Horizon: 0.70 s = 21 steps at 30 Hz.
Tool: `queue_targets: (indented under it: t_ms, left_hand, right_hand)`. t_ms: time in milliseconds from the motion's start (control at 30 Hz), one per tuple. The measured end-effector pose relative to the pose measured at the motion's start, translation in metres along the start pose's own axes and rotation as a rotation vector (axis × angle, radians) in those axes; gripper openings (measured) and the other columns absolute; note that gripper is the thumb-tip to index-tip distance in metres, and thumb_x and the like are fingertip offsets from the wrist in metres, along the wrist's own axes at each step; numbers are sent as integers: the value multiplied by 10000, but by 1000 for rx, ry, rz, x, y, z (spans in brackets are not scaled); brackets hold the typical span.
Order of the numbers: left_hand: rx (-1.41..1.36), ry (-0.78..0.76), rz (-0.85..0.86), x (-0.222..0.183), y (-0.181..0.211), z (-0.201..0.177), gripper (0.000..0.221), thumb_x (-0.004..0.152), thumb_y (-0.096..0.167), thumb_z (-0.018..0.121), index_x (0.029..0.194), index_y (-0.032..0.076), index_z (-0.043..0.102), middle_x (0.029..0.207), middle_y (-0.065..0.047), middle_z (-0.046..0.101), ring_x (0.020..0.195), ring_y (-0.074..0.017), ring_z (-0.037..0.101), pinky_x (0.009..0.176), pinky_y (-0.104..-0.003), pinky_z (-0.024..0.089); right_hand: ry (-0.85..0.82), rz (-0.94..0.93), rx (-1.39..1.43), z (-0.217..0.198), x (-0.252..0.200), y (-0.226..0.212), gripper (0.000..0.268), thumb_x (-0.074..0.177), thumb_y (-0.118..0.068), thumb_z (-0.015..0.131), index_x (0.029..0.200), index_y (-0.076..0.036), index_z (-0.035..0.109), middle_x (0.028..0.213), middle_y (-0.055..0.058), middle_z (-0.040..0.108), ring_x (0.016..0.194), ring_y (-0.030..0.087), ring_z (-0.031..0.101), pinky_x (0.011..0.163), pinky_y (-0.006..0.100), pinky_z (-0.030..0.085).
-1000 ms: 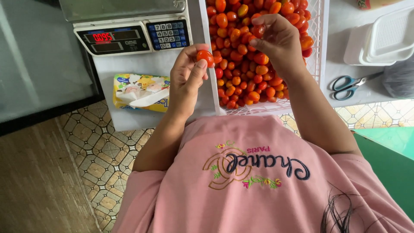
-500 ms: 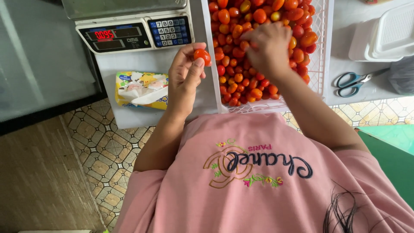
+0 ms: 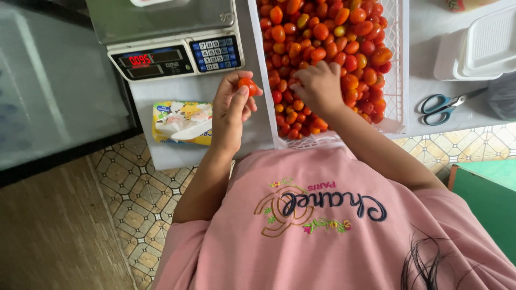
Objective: Sorting and weighing cherry tomatoes from a large crate into smaller containers for packaging.
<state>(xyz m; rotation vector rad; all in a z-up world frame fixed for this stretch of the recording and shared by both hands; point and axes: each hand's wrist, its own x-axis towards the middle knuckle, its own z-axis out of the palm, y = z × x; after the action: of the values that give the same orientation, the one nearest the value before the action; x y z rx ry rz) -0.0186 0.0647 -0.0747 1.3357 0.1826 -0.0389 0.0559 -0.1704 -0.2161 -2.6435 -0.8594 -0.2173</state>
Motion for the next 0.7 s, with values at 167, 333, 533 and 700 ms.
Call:
queue_targets:
  t_ms: [167, 333, 533, 700]
  left_hand:
    - [-35, -5, -96, 4, 8, 9, 327, 1026, 363, 517, 1230, 117, 585, 963, -66, 672, 690, -62, 556, 518, -178, 310]
    - [-22, -43, -118, 7, 11, 22, 326, 1008, 335, 548, 1226, 94, 576, 951, -59, 664, 701, -67, 525, 544, -184, 315]
    - [-1, -87, -95, 6, 13, 28, 305, 1015, 328, 561, 1226, 109, 588, 962, -66, 668, 705, -56, 523, 557, -174, 330]
    - [7, -63, -105, 3, 11, 25, 315, 1011, 344, 571, 1220, 109, 592, 946, -56, 676, 707, -52, 537, 552, -175, 331]
  right_hand:
    - [0, 504, 991, -132, 30, -18, 174, 973, -65, 785, 1123, -92, 703, 1093, 13, 733, 849, 61, 578, 767, 208, 471]
    - [215, 429, 1609, -185, 21, -23, 262, 957, -104, 769, 1187, -106, 645, 1148, 33, 722, 1062, 126, 711, 969, 234, 581]
    - [107, 471, 1975, -198, 12, -23, 215, 1023, -257, 710, 1167, -104, 663, 989, 111, 703, 891, 194, 682, 883, 293, 559]
    - [84, 483, 2157, -207, 16, -26, 187, 1020, -262, 700, 1050, -83, 658, 944, 82, 692, 881, 215, 649, 850, 316, 542]
